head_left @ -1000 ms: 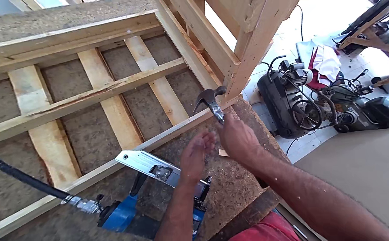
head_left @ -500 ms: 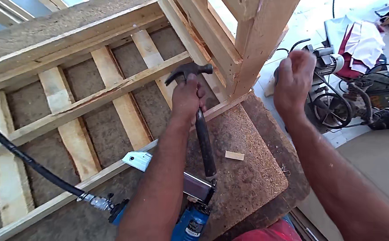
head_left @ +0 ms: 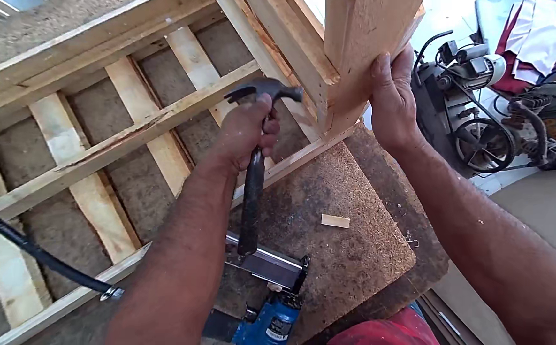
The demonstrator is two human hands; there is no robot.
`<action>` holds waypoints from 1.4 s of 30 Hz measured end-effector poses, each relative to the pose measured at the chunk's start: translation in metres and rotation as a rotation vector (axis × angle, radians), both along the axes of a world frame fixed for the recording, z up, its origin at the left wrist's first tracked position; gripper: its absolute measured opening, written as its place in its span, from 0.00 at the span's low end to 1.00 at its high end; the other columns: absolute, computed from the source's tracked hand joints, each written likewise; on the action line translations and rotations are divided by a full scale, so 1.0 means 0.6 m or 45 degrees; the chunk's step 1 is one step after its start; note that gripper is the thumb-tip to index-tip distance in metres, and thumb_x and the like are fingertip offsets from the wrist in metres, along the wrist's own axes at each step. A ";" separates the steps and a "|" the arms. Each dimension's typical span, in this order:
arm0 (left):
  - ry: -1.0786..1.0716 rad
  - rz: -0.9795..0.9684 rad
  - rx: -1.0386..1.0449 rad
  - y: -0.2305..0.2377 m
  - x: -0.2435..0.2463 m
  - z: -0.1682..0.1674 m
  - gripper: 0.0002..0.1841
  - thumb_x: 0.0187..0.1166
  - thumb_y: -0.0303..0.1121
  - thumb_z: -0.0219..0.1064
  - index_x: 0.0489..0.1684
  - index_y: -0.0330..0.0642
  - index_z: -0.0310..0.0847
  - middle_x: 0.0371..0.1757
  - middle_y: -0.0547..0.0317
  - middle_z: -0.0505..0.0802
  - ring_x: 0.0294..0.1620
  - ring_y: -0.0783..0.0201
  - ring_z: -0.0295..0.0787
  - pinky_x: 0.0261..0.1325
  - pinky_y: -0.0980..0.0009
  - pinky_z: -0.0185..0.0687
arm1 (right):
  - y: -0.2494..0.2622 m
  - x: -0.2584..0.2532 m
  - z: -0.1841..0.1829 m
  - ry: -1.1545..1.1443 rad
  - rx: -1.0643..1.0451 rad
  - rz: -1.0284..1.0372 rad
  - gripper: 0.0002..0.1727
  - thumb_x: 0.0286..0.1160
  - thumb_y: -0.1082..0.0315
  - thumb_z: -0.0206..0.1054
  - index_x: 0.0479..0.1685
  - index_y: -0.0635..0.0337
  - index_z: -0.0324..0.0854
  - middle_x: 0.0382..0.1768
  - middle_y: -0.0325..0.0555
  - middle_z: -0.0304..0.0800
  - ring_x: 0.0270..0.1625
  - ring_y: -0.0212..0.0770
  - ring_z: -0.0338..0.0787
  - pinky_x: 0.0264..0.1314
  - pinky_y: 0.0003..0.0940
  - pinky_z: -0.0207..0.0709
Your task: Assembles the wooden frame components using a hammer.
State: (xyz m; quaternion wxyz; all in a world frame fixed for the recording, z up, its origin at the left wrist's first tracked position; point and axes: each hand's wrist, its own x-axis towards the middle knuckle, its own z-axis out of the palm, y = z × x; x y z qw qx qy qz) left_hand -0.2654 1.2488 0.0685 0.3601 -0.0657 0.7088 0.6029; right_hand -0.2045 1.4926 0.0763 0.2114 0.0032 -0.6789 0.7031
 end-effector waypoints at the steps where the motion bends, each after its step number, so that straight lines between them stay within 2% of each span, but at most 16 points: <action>1: -0.015 -0.035 -0.005 0.003 0.001 0.004 0.23 0.94 0.56 0.41 0.44 0.50 0.74 0.20 0.70 0.73 0.09 0.75 0.63 0.10 0.78 0.67 | -0.001 0.001 -0.002 0.004 -0.002 -0.004 0.33 0.92 0.56 0.48 0.87 0.65 0.45 0.71 0.51 0.75 0.72 0.37 0.83 0.74 0.42 0.83; 4: -0.033 -0.246 -0.019 0.003 -0.008 0.014 0.22 0.94 0.54 0.43 0.43 0.48 0.73 0.19 0.69 0.71 0.08 0.75 0.62 0.09 0.78 0.68 | 0.001 -0.001 -0.002 0.014 0.006 -0.015 0.32 0.92 0.56 0.49 0.86 0.64 0.46 0.69 0.50 0.76 0.70 0.36 0.84 0.73 0.41 0.84; 8: 0.016 -0.083 -0.034 -0.002 -0.018 0.017 0.24 0.94 0.57 0.40 0.42 0.51 0.74 0.19 0.71 0.72 0.09 0.76 0.62 0.10 0.78 0.67 | 0.001 -0.001 -0.006 0.015 0.016 -0.006 0.32 0.92 0.57 0.49 0.87 0.66 0.46 0.70 0.52 0.75 0.71 0.36 0.84 0.74 0.41 0.83; 12: -0.048 -0.286 -0.119 0.007 -0.018 0.027 0.22 0.94 0.55 0.43 0.42 0.49 0.74 0.17 0.69 0.70 0.08 0.74 0.61 0.08 0.77 0.68 | 0.004 -0.004 -0.007 0.038 0.022 -0.011 0.31 0.92 0.57 0.49 0.85 0.66 0.47 0.70 0.52 0.75 0.71 0.37 0.84 0.74 0.41 0.83; 16: -0.025 -0.099 -0.090 0.002 -0.016 0.025 0.24 0.94 0.57 0.40 0.41 0.51 0.74 0.19 0.71 0.72 0.09 0.76 0.62 0.10 0.78 0.67 | 0.003 -0.004 -0.008 0.018 0.032 -0.001 0.34 0.92 0.55 0.49 0.87 0.66 0.44 0.73 0.53 0.73 0.73 0.37 0.82 0.75 0.42 0.82; 20: -0.083 -0.203 -0.075 0.010 -0.001 0.022 0.23 0.94 0.55 0.42 0.42 0.47 0.74 0.18 0.69 0.71 0.08 0.75 0.61 0.08 0.77 0.68 | 0.002 -0.003 -0.010 0.033 0.025 -0.021 0.34 0.91 0.56 0.49 0.87 0.67 0.45 0.72 0.52 0.74 0.72 0.35 0.83 0.76 0.40 0.81; 22: -0.006 -0.056 -0.062 -0.002 -0.003 0.024 0.23 0.94 0.55 0.41 0.41 0.50 0.74 0.19 0.70 0.73 0.09 0.76 0.62 0.09 0.79 0.68 | 0.005 -0.006 -0.009 0.023 0.030 -0.013 0.33 0.91 0.56 0.50 0.87 0.66 0.46 0.73 0.52 0.74 0.71 0.36 0.83 0.74 0.41 0.83; 24: 0.066 0.233 0.008 -0.015 0.015 0.021 0.24 0.94 0.57 0.41 0.40 0.52 0.76 0.19 0.71 0.73 0.10 0.76 0.64 0.10 0.79 0.68 | 0.002 0.000 -0.009 0.012 0.024 -0.017 0.33 0.91 0.56 0.50 0.87 0.66 0.47 0.72 0.53 0.75 0.70 0.36 0.84 0.73 0.40 0.83; 28: 0.189 0.726 0.311 -0.007 0.120 0.012 0.26 0.94 0.59 0.37 0.42 0.53 0.76 0.17 0.74 0.74 0.08 0.77 0.65 0.11 0.79 0.71 | -0.001 0.001 -0.008 0.019 -0.004 -0.035 0.33 0.92 0.56 0.50 0.88 0.67 0.48 0.69 0.52 0.78 0.69 0.35 0.85 0.73 0.39 0.84; 31: 0.194 0.886 0.381 0.018 0.174 0.006 0.28 0.95 0.57 0.34 0.41 0.51 0.76 0.16 0.72 0.74 0.06 0.75 0.64 0.08 0.79 0.69 | -0.003 0.000 -0.009 0.022 -0.024 -0.050 0.32 0.92 0.58 0.51 0.87 0.67 0.49 0.68 0.51 0.79 0.67 0.35 0.87 0.71 0.38 0.85; 35: 0.115 0.731 0.322 0.027 0.144 0.012 0.26 0.95 0.56 0.37 0.41 0.50 0.76 0.16 0.72 0.73 0.07 0.76 0.65 0.08 0.78 0.70 | 0.002 0.003 -0.007 0.001 0.014 -0.028 0.32 0.93 0.58 0.51 0.88 0.67 0.49 0.68 0.52 0.80 0.68 0.34 0.86 0.72 0.36 0.84; 40: 0.018 0.151 0.119 0.027 0.071 0.049 0.24 0.95 0.56 0.39 0.42 0.50 0.74 0.18 0.70 0.72 0.07 0.75 0.61 0.08 0.78 0.67 | 0.005 0.005 -0.007 -0.018 0.007 -0.023 0.32 0.93 0.57 0.51 0.88 0.65 0.50 0.68 0.52 0.81 0.67 0.34 0.87 0.71 0.36 0.85; 42: 0.022 0.063 0.122 0.013 0.051 0.048 0.24 0.95 0.55 0.40 0.42 0.49 0.75 0.18 0.70 0.71 0.07 0.76 0.61 0.07 0.79 0.67 | 0.006 0.006 -0.004 -0.035 -0.002 -0.007 0.32 0.93 0.57 0.51 0.89 0.64 0.50 0.68 0.51 0.81 0.67 0.33 0.87 0.72 0.35 0.84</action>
